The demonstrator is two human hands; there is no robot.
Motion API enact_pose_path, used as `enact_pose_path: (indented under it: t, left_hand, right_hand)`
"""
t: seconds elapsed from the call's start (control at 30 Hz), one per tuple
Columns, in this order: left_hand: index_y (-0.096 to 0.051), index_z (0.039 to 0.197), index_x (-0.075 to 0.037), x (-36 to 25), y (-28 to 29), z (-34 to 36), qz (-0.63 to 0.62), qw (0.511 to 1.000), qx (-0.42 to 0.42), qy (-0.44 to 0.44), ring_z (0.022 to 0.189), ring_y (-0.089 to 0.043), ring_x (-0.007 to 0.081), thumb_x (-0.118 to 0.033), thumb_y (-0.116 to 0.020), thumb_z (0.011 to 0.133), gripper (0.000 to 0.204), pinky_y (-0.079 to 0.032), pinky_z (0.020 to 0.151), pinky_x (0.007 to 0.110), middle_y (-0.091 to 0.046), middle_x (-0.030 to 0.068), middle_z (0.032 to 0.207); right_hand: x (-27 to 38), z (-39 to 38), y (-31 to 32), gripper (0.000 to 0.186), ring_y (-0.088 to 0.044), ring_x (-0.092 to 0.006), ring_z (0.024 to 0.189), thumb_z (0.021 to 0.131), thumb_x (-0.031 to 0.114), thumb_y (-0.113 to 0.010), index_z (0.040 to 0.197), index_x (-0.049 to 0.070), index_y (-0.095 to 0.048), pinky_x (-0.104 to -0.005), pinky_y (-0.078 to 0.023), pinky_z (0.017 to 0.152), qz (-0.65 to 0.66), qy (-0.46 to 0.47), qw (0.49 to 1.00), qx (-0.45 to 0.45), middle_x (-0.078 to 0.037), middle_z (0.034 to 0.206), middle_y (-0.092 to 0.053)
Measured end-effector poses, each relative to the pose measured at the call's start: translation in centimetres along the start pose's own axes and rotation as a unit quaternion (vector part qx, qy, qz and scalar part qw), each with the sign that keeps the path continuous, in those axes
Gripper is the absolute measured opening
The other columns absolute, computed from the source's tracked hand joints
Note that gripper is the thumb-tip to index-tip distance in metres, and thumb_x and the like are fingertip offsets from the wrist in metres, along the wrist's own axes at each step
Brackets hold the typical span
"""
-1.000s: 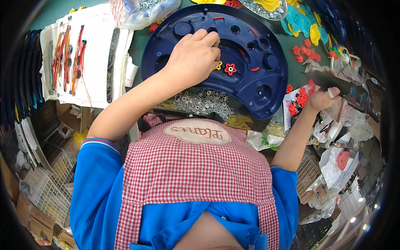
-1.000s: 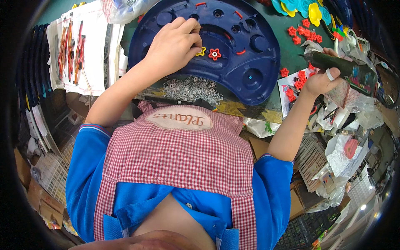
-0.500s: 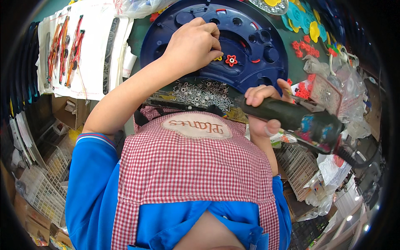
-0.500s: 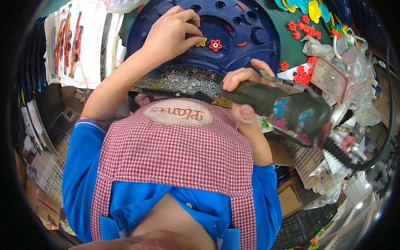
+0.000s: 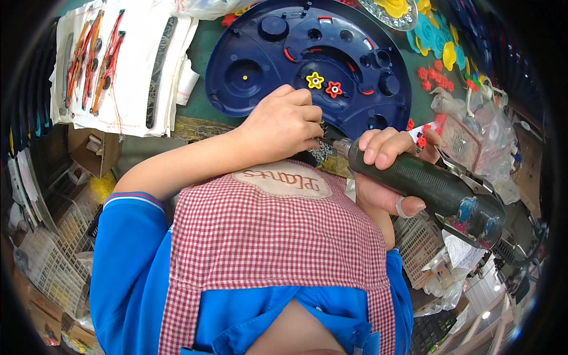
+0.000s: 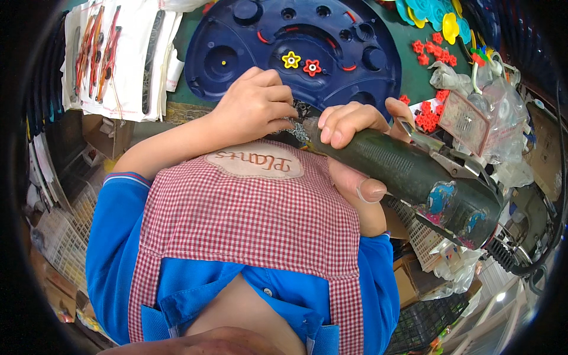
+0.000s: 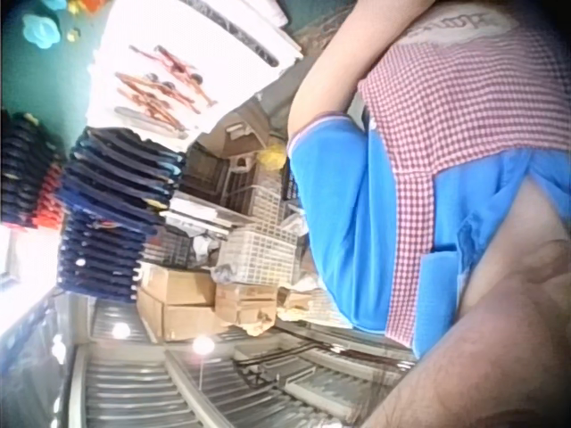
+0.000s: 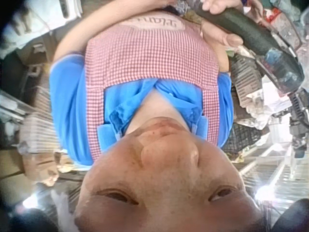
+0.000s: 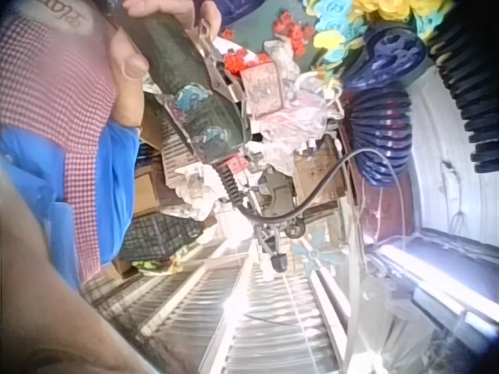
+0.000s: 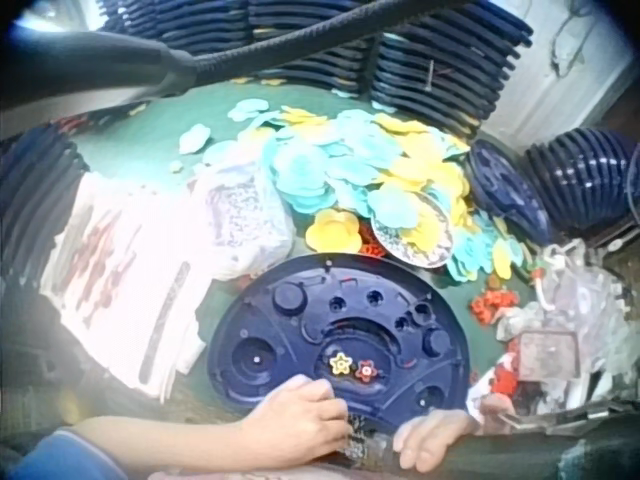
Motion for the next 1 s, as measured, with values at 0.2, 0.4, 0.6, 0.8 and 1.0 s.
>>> enact_pose_path:
  t: [0.2,0.4,0.6,0.8,1.0]
  left_hand:
    - [-0.069,0.075,-0.011,0.1,1.1,1.2,0.035,0.999,-0.024,-0.009,0.082,-0.055,0.0174,-0.022,-0.077,0.070,0.014,-0.042,0.075,0.034,-0.060,-0.0036,0.081]
    - [-0.073,0.080,-0.013,1.7,0.9,2.8,0.072,0.996,-0.044,-0.038,0.078,-0.056,0.0154,-0.020,-0.078,0.069,0.014,-0.043,0.071,0.032,-0.063,-0.0050,0.078]
    - [-0.074,0.081,-0.013,2.7,1.0,3.5,0.052,0.998,-0.041,0.007,0.079,-0.056,0.0150,-0.024,-0.078,0.069,0.017,-0.043,0.071,0.031,-0.064,-0.0052,0.078]
    - [-0.071,0.078,-0.012,2.8,0.9,3.1,0.098,0.995,-0.026,-0.011,0.079,-0.057,0.0156,-0.024,-0.077,0.070,0.016,-0.044,0.071,0.032,-0.061,-0.0040,0.075]
    - [-0.070,0.079,-0.013,0.8,1.8,2.8,0.027,0.993,-0.069,-0.090,0.078,-0.058,0.0176,-0.022,-0.075,0.067,0.016,-0.046,0.068,0.033,-0.061,-0.0027,0.077]
  right_hand:
    - [0.7,1.2,0.5,0.107,-0.058,-0.0201,0.070,0.074,0.078,-0.063,0.142,0.006,-0.024,-0.0382,-0.050,0.068,-0.024,0.038,0.999,-0.013,-0.007,0.078,-0.057]
    - [0.5,3.8,1.2,0.107,-0.058,-0.0198,0.068,0.075,0.076,-0.064,0.141,0.002,-0.024,-0.0387,-0.050,0.067,-0.055,0.061,0.996,-0.020,-0.008,0.077,-0.058]
    - [-0.2,4.3,1.2,0.105,-0.058,-0.0197,0.068,0.075,0.075,-0.066,0.140,0.002,-0.026,-0.0386,-0.050,0.069,-0.036,0.064,0.997,-0.019,-0.008,0.077,-0.059]
    - [-0.1,4.4,1.2,0.106,-0.058,-0.0201,0.068,0.075,0.075,-0.066,0.140,0.001,-0.026,-0.0382,-0.051,0.068,-0.053,0.052,0.997,-0.020,-0.009,0.078,-0.059]
    - [0.1,4.1,-0.3,0.112,-0.057,-0.0218,0.069,0.074,0.077,-0.064,0.144,0.001,-0.021,-0.0396,-0.051,0.067,0.024,0.082,0.996,0.010,-0.009,0.080,-0.059]
Point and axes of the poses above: each hand's wrist, its own z-axis towards the middle knuckle, its own y-axis out of the back of the hand, x = y × z, the point moved 10 cm from there along z, towards the middle knuckle
